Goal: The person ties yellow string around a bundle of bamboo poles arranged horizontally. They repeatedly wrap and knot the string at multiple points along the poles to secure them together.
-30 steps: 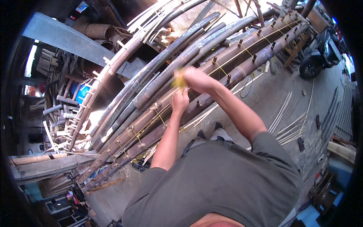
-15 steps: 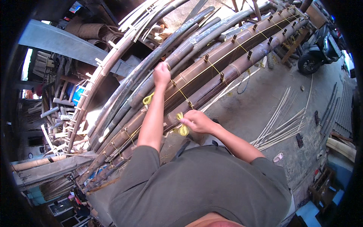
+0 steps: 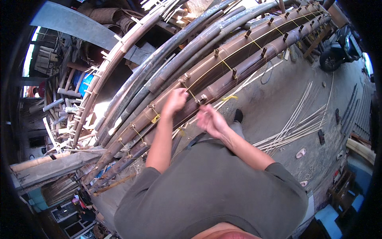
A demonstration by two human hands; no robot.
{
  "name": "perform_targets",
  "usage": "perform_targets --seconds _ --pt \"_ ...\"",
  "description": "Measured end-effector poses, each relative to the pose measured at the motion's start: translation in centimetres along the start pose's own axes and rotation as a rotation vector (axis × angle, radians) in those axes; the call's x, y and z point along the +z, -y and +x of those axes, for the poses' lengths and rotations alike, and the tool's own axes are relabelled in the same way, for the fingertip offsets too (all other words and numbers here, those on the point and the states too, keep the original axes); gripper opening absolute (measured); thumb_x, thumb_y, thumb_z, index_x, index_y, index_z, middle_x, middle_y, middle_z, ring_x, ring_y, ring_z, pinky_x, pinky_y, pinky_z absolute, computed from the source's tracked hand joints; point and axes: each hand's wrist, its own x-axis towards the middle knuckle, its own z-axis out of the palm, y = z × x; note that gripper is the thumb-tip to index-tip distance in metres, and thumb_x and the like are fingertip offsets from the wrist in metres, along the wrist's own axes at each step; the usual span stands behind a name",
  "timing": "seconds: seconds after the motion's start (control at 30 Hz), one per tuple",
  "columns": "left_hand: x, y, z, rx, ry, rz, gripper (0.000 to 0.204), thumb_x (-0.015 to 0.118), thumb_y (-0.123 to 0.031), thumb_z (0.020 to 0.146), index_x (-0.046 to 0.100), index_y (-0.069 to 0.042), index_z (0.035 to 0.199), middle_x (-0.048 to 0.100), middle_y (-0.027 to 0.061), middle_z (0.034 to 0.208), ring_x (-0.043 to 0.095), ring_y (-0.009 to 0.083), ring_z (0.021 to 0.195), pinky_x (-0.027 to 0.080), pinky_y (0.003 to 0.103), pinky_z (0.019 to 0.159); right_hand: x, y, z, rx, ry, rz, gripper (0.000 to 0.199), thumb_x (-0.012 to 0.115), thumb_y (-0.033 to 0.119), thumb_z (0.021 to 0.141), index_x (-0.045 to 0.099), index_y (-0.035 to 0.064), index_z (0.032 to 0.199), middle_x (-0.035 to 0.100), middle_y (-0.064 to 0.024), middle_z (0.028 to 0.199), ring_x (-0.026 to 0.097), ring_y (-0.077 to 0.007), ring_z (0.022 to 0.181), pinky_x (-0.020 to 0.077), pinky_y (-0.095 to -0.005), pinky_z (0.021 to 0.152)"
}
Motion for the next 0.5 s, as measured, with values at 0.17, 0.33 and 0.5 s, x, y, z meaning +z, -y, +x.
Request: perform_targets --seconds 0.17,0.33,0.5 --pt "1.5 -5.8 -1.3 -0.173 -0.029 -0.117 0.037 0.068 -0.027 0.083 0.061 -0.008 0.113 0.068 0.0183 0.106 0.064 0.0360 0.103 0.049 0.047 0.088 11.9 2.0 2.5 -0.747 -0.091 0.000 0.017 0.044 0.016 0.099 0.054 0.0077 0.088 0.051 0.0011 0.079 0.049 -0.0093 0.074 0.0417 -0.0243 0.070" --pt "5.9 2.3 1.1 0.278 -0.386 -0.200 0.037 0.054 -0.027 0.096 0.054 -0.008 0.128 0.059 0.0208 0.123 0.057 0.0368 0.114 0.044 0.044 0.096 16.5 7.1 10.6 -0.759 0.253 -2.012 0.043 0.045 0.040 0.099 0.069 0.0042 0.101 0.067 -0.0176 0.101 0.065 -0.0277 0.095 0.0491 -0.0361 0.081" --pt "3.6 0.5 0.2 -0.048 -0.160 -0.234 0.036 0.047 -0.036 0.097 0.066 -0.008 0.108 0.064 0.0232 0.108 0.059 0.0421 0.105 0.045 0.048 0.089 14.6 12.3 14.5 -0.465 0.575 -1.887 0.044 0.050 0.041 0.095 0.069 0.0015 0.094 0.069 -0.0160 0.084 0.064 -0.0251 0.080 0.0495 -0.0363 0.078"
